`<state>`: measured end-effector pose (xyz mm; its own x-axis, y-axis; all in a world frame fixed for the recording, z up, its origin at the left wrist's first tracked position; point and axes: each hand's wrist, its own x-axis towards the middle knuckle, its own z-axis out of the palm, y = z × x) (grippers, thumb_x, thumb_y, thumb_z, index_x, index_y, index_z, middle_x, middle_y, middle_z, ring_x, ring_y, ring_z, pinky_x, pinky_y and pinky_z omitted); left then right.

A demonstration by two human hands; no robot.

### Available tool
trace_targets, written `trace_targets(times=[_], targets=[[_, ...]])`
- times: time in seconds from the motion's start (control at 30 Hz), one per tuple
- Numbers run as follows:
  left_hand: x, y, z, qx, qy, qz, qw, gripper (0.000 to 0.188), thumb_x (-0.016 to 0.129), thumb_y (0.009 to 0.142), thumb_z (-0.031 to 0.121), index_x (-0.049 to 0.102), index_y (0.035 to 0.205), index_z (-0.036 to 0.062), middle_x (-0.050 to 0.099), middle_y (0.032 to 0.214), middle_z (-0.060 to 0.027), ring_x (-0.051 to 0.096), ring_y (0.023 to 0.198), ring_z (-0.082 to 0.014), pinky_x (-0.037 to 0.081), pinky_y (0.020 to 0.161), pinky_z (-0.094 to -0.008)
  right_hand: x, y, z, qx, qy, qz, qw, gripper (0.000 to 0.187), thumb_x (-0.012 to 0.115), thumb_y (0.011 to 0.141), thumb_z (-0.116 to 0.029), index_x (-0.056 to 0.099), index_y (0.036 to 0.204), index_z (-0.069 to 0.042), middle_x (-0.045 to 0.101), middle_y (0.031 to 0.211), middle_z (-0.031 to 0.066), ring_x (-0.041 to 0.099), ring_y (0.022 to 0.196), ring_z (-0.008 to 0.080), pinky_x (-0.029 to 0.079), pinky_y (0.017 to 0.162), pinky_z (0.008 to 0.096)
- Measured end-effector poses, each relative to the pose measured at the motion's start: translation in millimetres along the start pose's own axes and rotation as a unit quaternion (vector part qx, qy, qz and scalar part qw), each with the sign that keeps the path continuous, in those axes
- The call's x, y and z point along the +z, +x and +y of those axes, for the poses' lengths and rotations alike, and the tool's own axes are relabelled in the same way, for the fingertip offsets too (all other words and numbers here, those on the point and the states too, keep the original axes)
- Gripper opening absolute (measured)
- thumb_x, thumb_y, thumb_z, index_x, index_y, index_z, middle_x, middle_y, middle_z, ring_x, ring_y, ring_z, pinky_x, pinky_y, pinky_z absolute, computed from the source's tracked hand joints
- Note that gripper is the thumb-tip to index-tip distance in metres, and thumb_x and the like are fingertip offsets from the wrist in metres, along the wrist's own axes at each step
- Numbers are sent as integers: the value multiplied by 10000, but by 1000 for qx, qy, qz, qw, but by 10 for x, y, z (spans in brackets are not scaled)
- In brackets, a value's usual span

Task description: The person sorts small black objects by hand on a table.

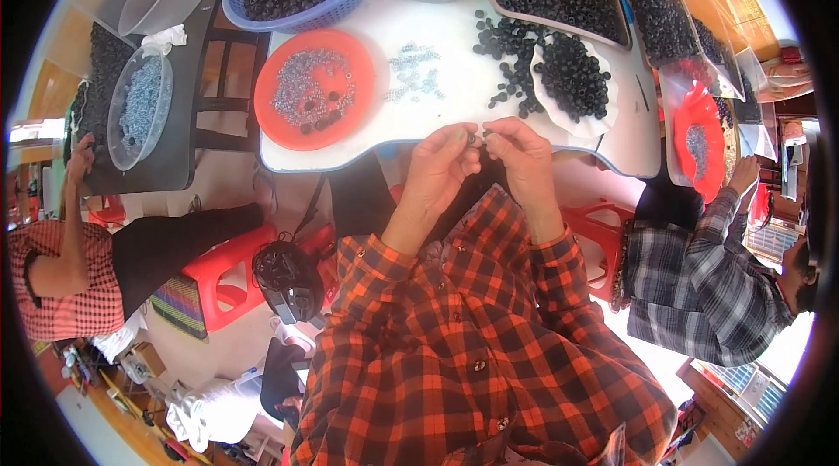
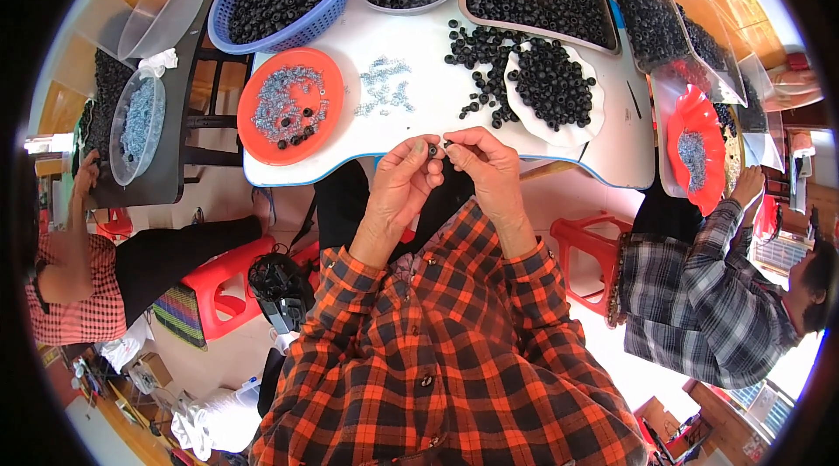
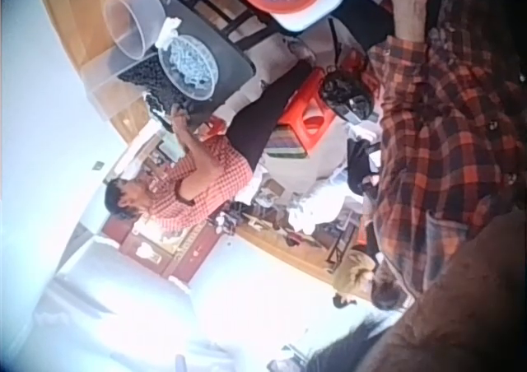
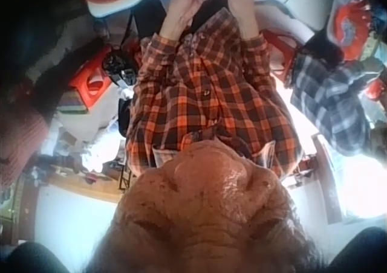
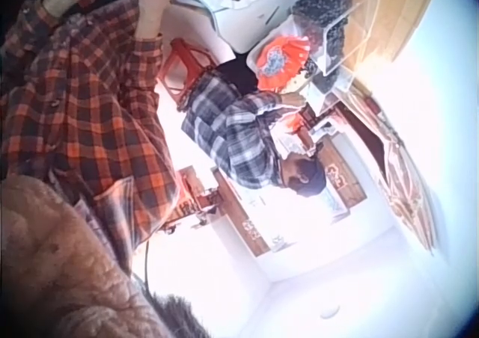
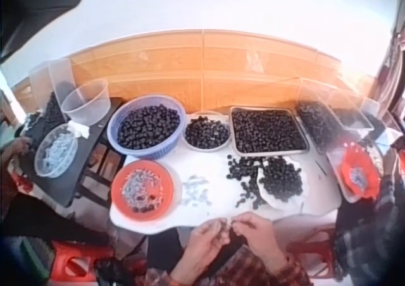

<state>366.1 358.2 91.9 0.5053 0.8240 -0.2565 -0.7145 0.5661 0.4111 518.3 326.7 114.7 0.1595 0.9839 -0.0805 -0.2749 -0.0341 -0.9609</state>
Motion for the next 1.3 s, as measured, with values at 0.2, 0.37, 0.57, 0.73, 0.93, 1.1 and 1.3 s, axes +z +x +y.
trace_targets(times=[0.2,0.37,0.57,0.73,0.93,1.1,1.3], targets=[[78,-35,0,2,49,7,999,193,571,972,122,637,1089,-17,652,864,-73,609,710,-128,523,610,-259,51,-7,23,-15,9,-6,1000,169,638,886,18,689,1046,1,631,991,28,605,847,96,496,771,227],[63,-24,6,-3,77,6,997,201,589,960,114,631,1101,-23,646,816,-46,607,679,-111,537,601,-243,61,-15,-5,-54,-56,-12,997,188,637,881,29,698,1056,-4,593,993,24,604,865,101,500,775,223],[29,-20,12,2,85,-14,996,182,574,967,110,644,1078,-17,644,793,-62,605,646,-129,521,586,-262,64,-29,-25,-50,-77,-21,996,212,646,881,21,698,1084,-15,580,995,21,595,875,96,498,756,212],[44,-22,21,-3,79,-13,997,178,570,969,116,645,1065,-13,637,761,-60,593,625,-130,500,587,-258,79,-39,-42,-36,-65,-13,997,193,646,892,6,686,1080,-3,594,1004,32,606,868,98,499,750,212],[68,-28,44,-3,83,-4,997,167,567,969,117,646,1044,-9,636,752,-57,585,617,-127,492,588,-253,119,-50,-123,-88,-142,-18,986,180,648,885,11,685,1061,6,619,1003,48,622,861,106,510,744,218],[81,-26,42,2,93,-2,996,161,565,970,113,645,1037,-9,638,760,-56,584,620,-122,495,590,-250,140,-56,-107,-111,-160,1,981,178,644,882,13,692,1052,-1,638,986,60,633,832,113,517,710,228],[65,-27,34,13,88,3,996,147,577,962,101,645,1031,-11,645,788,-53,593,637,-115,503,587,-248,155,-58,-140,-137,-218,1,966,158,652,879,4,703,1029,-3,645,979,66,637,821,116,513,694,227]])
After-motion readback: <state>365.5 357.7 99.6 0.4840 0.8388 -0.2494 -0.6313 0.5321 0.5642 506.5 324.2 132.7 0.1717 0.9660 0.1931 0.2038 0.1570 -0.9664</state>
